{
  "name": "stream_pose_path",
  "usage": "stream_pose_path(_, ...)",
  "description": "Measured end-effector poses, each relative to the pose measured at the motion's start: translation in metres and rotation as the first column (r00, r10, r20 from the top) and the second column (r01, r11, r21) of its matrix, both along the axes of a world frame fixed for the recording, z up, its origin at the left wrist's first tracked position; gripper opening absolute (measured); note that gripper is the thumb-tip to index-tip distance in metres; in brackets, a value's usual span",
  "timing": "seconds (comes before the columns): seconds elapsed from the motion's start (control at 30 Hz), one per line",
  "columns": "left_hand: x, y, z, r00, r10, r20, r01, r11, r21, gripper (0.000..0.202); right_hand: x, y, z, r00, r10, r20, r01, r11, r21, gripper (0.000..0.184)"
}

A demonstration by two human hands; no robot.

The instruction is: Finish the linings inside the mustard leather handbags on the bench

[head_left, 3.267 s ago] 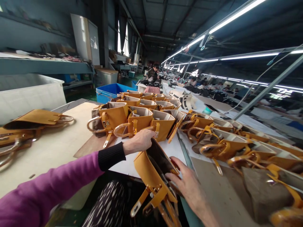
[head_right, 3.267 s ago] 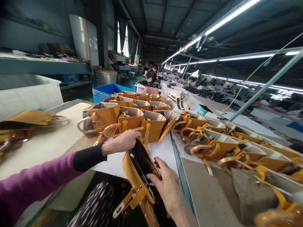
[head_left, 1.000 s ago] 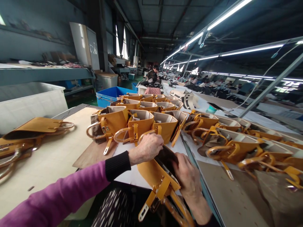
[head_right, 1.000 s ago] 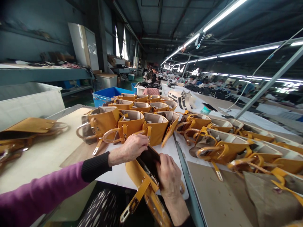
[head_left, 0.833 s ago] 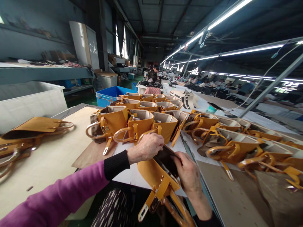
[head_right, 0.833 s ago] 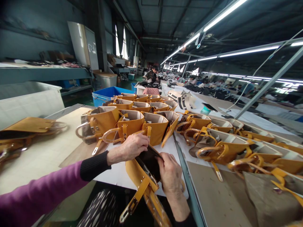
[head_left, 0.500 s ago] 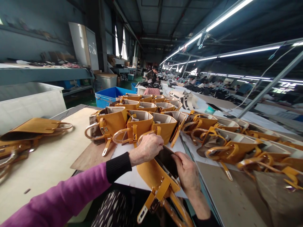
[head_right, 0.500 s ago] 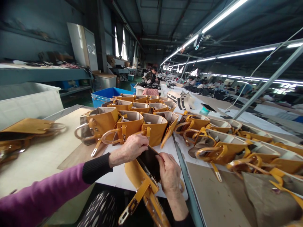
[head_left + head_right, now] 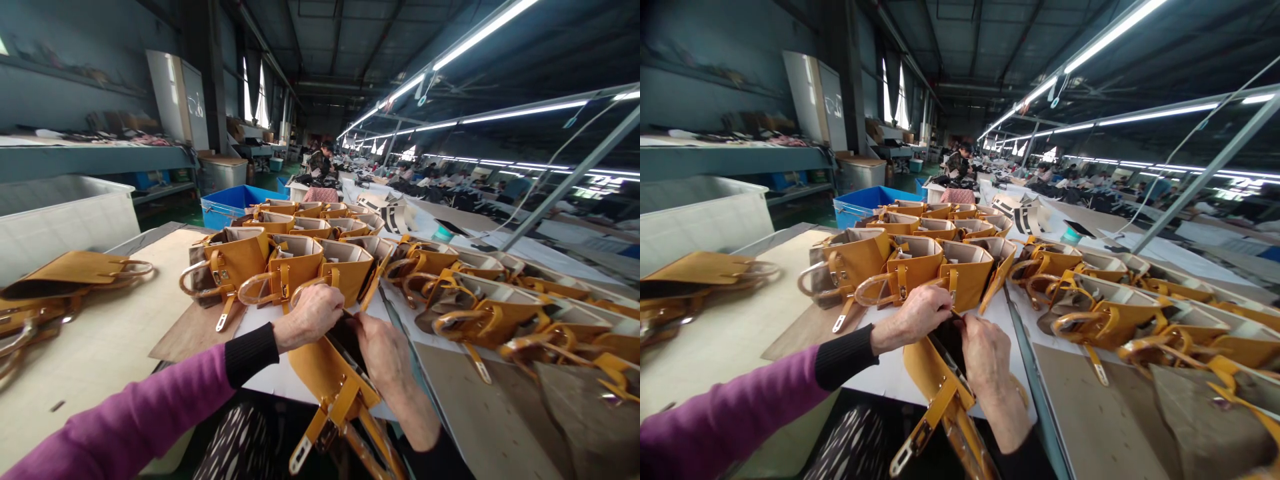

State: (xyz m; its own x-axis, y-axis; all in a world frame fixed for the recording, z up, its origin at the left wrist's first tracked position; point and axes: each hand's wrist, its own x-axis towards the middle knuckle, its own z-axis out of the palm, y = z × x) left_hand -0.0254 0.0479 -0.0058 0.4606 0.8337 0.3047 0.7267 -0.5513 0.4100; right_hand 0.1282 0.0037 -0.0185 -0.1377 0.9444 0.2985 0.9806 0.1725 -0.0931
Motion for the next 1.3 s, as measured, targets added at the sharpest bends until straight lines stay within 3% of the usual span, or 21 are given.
stream_pose_path(0.1,-0.008,0.0,0.002,1.0,-0.009,0.017,0.009,1.0,0.001,0.005,-0.012,0.006,0.007,0.998,-0.04,0.044,0.044,0.995,-0.091,0.022)
stream_pose_path(0.17,-0.017,0.002,0.004,0.999,0.011,0.039,-0.01,1.0,-0.023,0.025,-0.012,0.008,0.008,0.997,-0.033,0.066,0.039,0.994,-0.106,0.022)
stream_pose_path(0.27,-0.032,0.011,0.006,0.996,0.036,0.081,-0.019,0.979,-0.203,0.043,-0.001,0.008,0.005,0.998,0.012,0.059,-0.006,0.996,-0.094,0.022)
stream_pose_path(0.37,-0.04,0.023,0.004,0.984,-0.066,0.164,0.125,0.916,-0.381,0.033,0.013,0.007,0.0,0.998,0.046,0.054,-0.042,0.997,-0.06,0.024)
stream_pose_path(0.47,-0.042,0.029,-0.001,0.957,-0.142,0.253,0.244,0.865,-0.438,0.028,0.021,0.007,-0.004,0.998,0.033,0.058,-0.031,0.999,-0.037,0.024)
stream_pose_path(0.7,-0.041,0.028,-0.008,0.94,-0.113,0.322,0.257,0.856,-0.449,0.021,0.025,0.012,-0.009,0.996,0.065,0.056,-0.065,0.998,-0.002,0.03)
stream_pose_path(0.93,-0.038,0.027,-0.011,0.945,-0.076,0.317,0.223,0.861,-0.458,0.02,0.003,0.02,0.009,0.987,0.044,0.152,-0.03,0.995,-0.094,0.027)
stream_pose_path(1.13,-0.039,0.028,-0.013,0.943,-0.083,0.324,0.23,0.864,-0.448,0.021,-0.013,0.034,0.018,0.972,0.227,-0.055,-0.233,0.953,-0.193,0.023)
stream_pose_path(1.3,-0.037,0.028,-0.015,0.934,-0.078,0.35,0.235,0.871,-0.432,0.02,-0.017,0.038,0.021,0.948,0.265,-0.177,-0.303,0.922,-0.241,0.027)
